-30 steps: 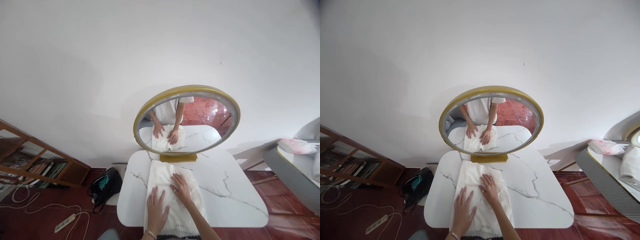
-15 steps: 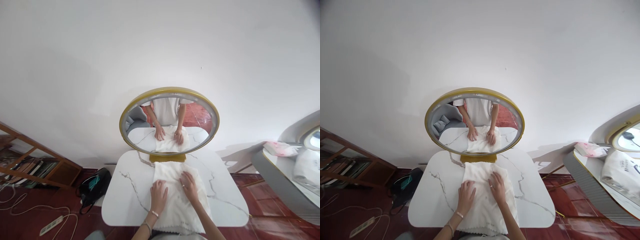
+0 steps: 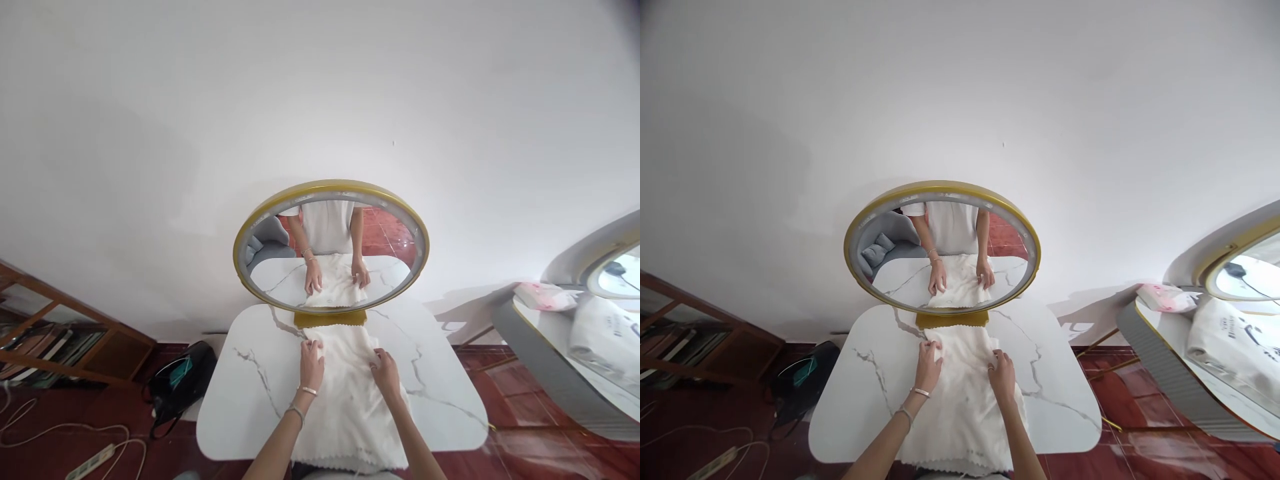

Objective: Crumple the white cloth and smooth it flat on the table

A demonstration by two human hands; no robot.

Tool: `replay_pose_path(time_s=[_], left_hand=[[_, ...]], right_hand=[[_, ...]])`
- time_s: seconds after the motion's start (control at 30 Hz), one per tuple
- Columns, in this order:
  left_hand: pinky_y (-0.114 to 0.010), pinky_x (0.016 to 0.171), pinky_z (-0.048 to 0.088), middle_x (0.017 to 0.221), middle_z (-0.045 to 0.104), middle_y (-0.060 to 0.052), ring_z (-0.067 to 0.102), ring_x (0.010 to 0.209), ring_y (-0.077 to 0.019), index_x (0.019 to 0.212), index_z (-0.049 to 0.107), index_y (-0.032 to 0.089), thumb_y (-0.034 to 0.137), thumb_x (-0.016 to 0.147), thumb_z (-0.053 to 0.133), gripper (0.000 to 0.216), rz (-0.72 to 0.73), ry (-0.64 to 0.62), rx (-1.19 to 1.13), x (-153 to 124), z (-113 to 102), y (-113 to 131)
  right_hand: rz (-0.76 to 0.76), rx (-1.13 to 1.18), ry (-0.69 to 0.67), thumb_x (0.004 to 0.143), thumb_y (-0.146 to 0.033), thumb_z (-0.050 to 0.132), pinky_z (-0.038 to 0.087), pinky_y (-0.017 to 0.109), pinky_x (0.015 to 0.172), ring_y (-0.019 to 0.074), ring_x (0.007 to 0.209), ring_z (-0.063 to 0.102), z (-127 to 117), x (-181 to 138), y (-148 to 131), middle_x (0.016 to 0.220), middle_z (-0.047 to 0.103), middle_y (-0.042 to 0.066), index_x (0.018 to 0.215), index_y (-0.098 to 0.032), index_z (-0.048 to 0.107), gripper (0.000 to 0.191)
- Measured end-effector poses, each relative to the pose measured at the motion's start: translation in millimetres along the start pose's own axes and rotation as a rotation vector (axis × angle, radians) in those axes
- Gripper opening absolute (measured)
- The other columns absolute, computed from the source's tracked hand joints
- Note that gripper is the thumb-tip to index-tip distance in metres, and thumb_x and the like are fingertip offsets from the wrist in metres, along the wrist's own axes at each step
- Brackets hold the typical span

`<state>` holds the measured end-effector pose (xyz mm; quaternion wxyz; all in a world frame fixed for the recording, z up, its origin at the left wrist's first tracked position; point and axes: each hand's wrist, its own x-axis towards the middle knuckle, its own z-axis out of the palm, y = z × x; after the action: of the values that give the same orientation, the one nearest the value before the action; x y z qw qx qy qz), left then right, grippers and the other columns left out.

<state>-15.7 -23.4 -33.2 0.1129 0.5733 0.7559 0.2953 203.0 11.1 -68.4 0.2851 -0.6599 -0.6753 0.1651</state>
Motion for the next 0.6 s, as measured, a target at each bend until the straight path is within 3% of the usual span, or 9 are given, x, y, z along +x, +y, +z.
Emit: replay_pose_path(time_s=[0.07,0.2,0.33,0.47,0.6], left_hand=[[-0.029,0.079,0.047,0.09,0.051,-0.003,0.058,0.085,-0.0165,0.077,0.056,0.018,0.004,0.072,0.048,0.017,-0.002,0.034,-0.004,0,-9,-2],[-0.031,0.075,0.045,0.076,0.054,-0.002,0.055,0.077,-0.0187,0.065,0.053,0.02,0.004,0.074,0.045,0.019,0.009,0.106,0.014,-2,-38,-15],[-0.035,0.078,0.042,0.082,0.059,-0.006,0.053,0.085,-0.0234,0.068,0.056,0.021,0.013,0.079,0.048,0.016,0.029,0.212,0.053,1,-79,-30],[-0.031,0.071,0.04,0.082,0.061,-0.005,0.057,0.078,-0.0214,0.081,0.056,0.021,0.024,0.083,0.051,0.006,-0.017,0.398,0.087,21,-120,-32],[-0.026,0.06,0.034,0.083,0.062,-0.001,0.056,0.065,-0.0171,0.096,0.053,0.022,0.027,0.08,0.059,0.018,-0.306,0.498,0.073,51,-145,-25]], right_hand=[[-0.017,-0.023,0.007,0.069,-0.01,0.042,0.041,0.034,0.072,0.0232,0.083,0.058,-5,-1,-12,0.086,0.063,0.005,0.088,-0.022,0.06,0.029],[-0.145,-0.095,0.036,0.068,-0.005,0.043,0.037,0.034,0.073,0.0233,0.086,0.056,-16,-8,-45,0.085,0.064,0.004,0.086,-0.022,0.06,0.03],[-0.172,-0.015,0.067,0.071,-0.005,0.042,0.036,0.026,0.061,0.0153,0.066,0.056,-23,2,-86,0.088,0.063,0.003,0.089,-0.022,0.06,0.031],[-0.168,0.3,0.083,0.075,-0.011,0.04,0.038,0.025,0.052,0.0106,0.053,0.05,-22,24,-130,0.095,0.06,0.004,0.094,-0.022,0.056,0.028],[-0.06,0.702,0.055,0.079,-0.021,0.045,0.046,0.024,0.048,0.0103,0.053,0.054,-6,42,-168,0.086,0.054,0.002,0.09,-0.022,0.047,0.011]])
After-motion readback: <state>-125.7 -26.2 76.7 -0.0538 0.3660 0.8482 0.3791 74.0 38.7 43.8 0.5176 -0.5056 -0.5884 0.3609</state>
